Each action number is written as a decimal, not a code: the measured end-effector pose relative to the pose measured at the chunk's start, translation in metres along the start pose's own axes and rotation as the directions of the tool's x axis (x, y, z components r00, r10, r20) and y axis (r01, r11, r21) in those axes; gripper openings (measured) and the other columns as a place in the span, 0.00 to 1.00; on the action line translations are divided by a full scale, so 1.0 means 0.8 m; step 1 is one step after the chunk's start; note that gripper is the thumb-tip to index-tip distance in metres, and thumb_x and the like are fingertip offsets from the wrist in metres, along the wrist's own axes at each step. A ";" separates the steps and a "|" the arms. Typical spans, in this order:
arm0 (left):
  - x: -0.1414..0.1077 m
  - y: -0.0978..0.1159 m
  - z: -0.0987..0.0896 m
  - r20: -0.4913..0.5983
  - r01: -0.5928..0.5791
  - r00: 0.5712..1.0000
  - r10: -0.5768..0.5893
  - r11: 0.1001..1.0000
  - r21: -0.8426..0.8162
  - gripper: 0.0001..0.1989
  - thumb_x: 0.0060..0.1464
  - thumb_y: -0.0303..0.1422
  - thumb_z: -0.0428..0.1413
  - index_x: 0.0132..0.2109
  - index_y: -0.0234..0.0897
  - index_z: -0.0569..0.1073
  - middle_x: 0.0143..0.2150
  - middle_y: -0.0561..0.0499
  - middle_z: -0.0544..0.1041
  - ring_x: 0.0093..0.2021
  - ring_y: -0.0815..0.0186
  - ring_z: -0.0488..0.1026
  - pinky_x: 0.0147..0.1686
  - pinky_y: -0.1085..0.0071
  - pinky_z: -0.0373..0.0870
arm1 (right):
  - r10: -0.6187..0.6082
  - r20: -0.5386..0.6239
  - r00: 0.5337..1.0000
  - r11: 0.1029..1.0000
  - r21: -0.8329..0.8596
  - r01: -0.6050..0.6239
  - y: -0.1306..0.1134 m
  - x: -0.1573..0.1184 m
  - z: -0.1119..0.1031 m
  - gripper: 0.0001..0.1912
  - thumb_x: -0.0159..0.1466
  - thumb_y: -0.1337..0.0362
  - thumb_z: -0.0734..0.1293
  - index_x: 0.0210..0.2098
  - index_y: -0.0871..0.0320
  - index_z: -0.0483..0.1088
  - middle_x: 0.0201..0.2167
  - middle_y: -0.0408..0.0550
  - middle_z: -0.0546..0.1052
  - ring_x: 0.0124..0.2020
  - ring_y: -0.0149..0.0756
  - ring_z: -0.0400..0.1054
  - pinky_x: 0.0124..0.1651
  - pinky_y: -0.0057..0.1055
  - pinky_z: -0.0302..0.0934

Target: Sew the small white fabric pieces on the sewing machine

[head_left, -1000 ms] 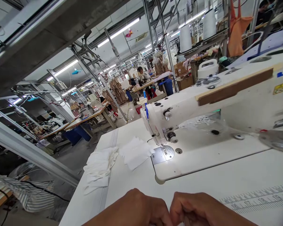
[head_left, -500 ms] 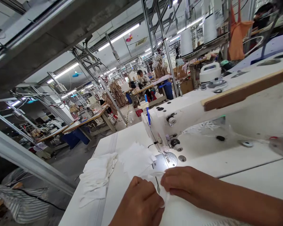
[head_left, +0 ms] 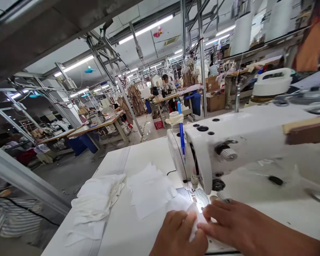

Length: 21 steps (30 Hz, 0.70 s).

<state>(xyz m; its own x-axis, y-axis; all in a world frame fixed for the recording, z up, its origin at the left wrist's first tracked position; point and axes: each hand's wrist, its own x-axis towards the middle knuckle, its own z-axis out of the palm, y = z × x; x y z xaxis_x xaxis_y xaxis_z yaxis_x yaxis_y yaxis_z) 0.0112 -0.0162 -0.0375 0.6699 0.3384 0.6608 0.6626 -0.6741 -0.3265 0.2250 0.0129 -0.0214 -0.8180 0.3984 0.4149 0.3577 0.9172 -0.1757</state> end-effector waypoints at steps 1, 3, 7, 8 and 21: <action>0.000 0.000 0.003 -0.008 0.005 1.000 -0.005 1.000 0.027 0.09 0.59 0.24 0.47 0.33 0.33 0.70 0.40 0.45 0.78 0.33 0.63 0.71 0.31 0.67 0.69 | -0.014 -0.024 1.000 0.999 -0.031 0.013 0.001 -0.001 0.001 0.14 0.68 0.71 0.59 0.48 0.52 0.70 0.40 0.47 0.76 0.39 0.39 0.71 0.43 0.34 0.65; 0.000 -0.001 0.010 -0.021 0.007 1.000 -0.006 0.998 0.062 0.08 0.58 0.24 0.49 0.33 0.34 0.70 0.42 0.44 0.78 0.34 0.63 0.71 0.31 0.67 0.67 | -0.032 -0.069 0.997 0.994 -0.105 0.025 0.007 -0.001 0.004 0.15 0.67 0.71 0.59 0.48 0.52 0.70 0.38 0.46 0.77 0.32 0.38 0.71 0.36 0.32 0.65; 0.005 -0.006 0.019 -0.031 0.007 1.000 -0.004 0.996 0.093 0.08 0.58 0.24 0.49 0.32 0.35 0.70 0.41 0.45 0.78 0.33 0.62 0.69 0.31 0.66 0.64 | -0.020 -0.064 0.998 0.990 -0.140 0.011 0.020 0.005 0.003 0.16 0.65 0.72 0.59 0.47 0.51 0.71 0.37 0.46 0.79 0.30 0.39 0.72 0.34 0.33 0.66; 0.007 -0.008 0.021 -0.030 0.024 0.999 -0.022 0.996 0.088 0.08 0.58 0.25 0.49 0.32 0.36 0.70 0.40 0.46 0.78 0.33 0.63 0.69 0.32 0.66 0.63 | 0.015 -0.046 0.999 0.995 -0.101 -0.020 0.022 0.006 0.003 0.15 0.64 0.71 0.61 0.46 0.49 0.72 0.37 0.45 0.79 0.33 0.40 0.73 0.37 0.33 0.67; 0.008 -0.027 0.027 0.155 0.127 0.982 -0.107 0.984 -0.122 0.07 0.57 0.36 0.53 0.40 0.40 0.70 0.33 0.47 0.74 0.36 0.58 0.68 0.36 0.65 0.59 | 0.280 -0.096 0.955 0.956 0.118 -0.269 0.013 0.018 -0.005 0.18 0.59 0.47 0.65 0.47 0.42 0.75 0.44 0.42 0.79 0.46 0.49 0.73 0.39 0.38 0.72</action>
<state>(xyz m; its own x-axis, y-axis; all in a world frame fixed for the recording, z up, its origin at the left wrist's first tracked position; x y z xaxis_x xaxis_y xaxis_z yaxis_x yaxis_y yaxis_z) 0.0081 0.0148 -0.0405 0.6388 0.5066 0.5790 0.6964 -0.7007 -0.1552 0.2186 0.0282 -0.0137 -0.6375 0.6373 0.4329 0.5084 0.7702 -0.3852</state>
